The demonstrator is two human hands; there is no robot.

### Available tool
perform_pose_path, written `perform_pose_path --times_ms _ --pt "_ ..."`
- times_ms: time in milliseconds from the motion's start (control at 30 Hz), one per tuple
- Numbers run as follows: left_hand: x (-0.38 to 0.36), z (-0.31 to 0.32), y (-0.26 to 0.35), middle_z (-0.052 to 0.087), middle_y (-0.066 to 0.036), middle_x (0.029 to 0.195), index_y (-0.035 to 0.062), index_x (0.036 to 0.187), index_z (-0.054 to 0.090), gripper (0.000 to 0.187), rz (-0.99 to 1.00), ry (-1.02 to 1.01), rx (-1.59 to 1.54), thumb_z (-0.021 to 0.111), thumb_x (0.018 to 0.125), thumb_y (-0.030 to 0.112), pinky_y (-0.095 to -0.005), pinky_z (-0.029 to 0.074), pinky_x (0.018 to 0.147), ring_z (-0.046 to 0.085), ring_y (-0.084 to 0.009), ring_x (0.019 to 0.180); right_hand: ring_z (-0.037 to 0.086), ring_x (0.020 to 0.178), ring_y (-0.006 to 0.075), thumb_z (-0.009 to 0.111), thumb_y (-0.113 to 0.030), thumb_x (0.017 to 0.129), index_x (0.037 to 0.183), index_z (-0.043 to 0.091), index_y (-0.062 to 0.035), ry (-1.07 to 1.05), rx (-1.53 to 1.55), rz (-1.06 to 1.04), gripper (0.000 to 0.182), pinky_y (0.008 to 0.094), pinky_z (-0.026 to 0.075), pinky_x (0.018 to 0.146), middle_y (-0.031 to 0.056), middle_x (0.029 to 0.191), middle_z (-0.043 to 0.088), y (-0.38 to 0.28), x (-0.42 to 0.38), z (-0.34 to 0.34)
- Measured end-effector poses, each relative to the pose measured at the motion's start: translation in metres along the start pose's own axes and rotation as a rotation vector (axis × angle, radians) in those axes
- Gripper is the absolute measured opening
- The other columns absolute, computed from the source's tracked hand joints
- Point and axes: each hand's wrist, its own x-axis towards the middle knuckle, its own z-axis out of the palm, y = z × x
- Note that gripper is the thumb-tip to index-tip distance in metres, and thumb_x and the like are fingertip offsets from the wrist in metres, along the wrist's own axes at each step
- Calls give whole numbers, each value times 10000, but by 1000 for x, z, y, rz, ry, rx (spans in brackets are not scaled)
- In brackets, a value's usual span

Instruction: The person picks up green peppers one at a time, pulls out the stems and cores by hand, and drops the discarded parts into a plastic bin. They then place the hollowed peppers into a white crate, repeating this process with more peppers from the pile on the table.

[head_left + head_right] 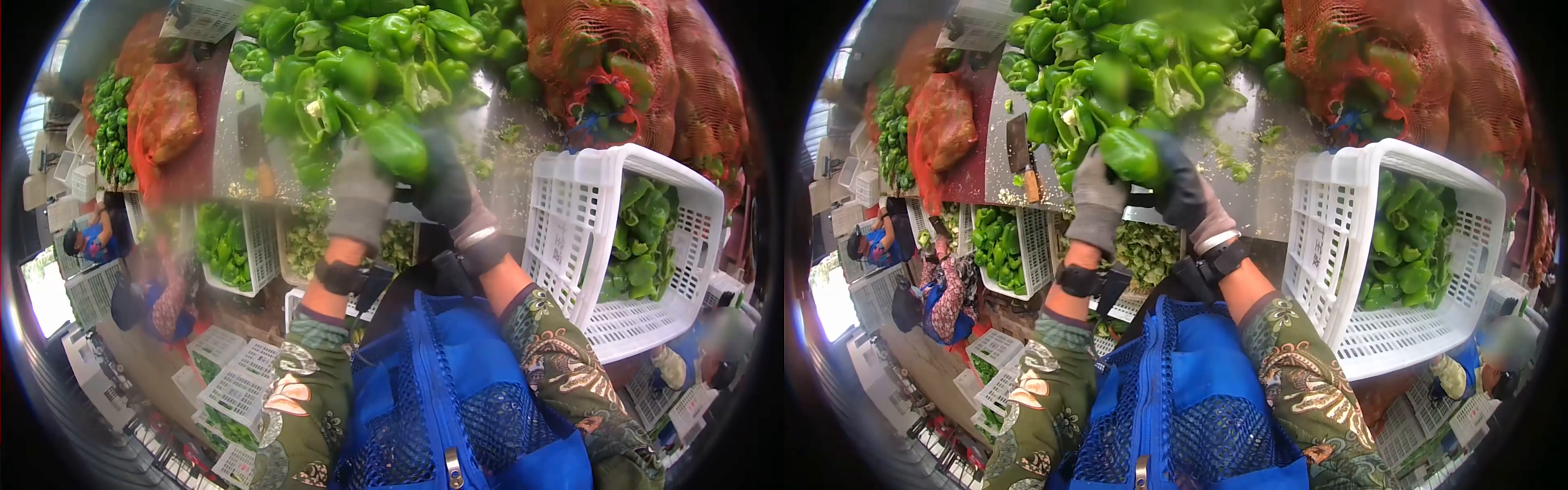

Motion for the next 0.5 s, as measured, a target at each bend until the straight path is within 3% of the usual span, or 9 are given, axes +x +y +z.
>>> perform_pose_path --times_ms 33,100,133,200,267,333,367,400,500 --pt "-3 0 18 624 -214 1103 57 1168 606 415 11 53 117 660 756 62 -350 511 839 636 -333 976 564 1086 224 663 -61 791 1311 464 -44 -23 -196 -88 557 343 483 927 104 1247 543 -1 -1 2" --pt "5 15 6 625 -189 1041 42 1118 613 336 76 60 -99 633 789 106 -394 496 834 619 -351 962 556 1134 208 511 -264 919 1339 462 -72 -37 -405 -113 464 381 503 928 77 1277 545 -1 -1 -4" --pt "11 29 -5 625 -177 1009 34 1093 617 303 111 60 -209 620 805 127 -416 489 832 610 -361 955 569 1102 200 487 -286 938 1322 484 -71 -20 -114 2 440 366 512 898 76 1247 564 4 -4 -10" --pt "16 32 -11 645 -179 1091 37 1133 615 306 -148 -158 -772 609 857 167 -358 476 870 620 -321 1000 595 1039 182 439 -330 977 1288 527 -69 114 519 196 415 336 528 839 74 1186 602 15 -11 -22" --pt "13 11 12 645 -182 1099 50 1139 615 328 -89 -283 -678 623 846 199 -374 486 858 631 -323 977 612 965 169 439 -327 972 1250 557 -59 163 773 325 404 317 529 784 72 1128 628 26 -8 -39" --pt "16 25 11 668 -157 1028 6 1137 595 344 82 -205 -483 647 847 185 -348 506 794 641 -243 883 617 890 148 483 -349 959 1204 584 -60 219 313 234 391 309 520 732 55 1063 645 15 -12 -32" --pt "18 32 13 679 -144 992 -16 1136 585 355 169 -166 -388 659 848 178 -335 516 762 646 -203 836 620 882 148 498 -356 955 1197 587 -63 202 526 332 390 307 522 742 53 1052 645 19 -12 -36" --pt "21 37 15 676 -150 973 -17 1125 582 362 125 -214 -357 664 839 190 -349 514 763 646 -223 824 622 874 148 512 -363 951 1191 590 -66 179 738 427 389 305 524 752 52 1042 645 21 -12 -39" --pt "26 42 22 674 -133 868 -5 1062 591 277 107 -231 -299 661 846 153 -352 529 679 643 -236 723 625 776 164 555 -405 910 1150 571 -54 284 645 426 426 336 557 697 69 947 603 4 -7 -23"
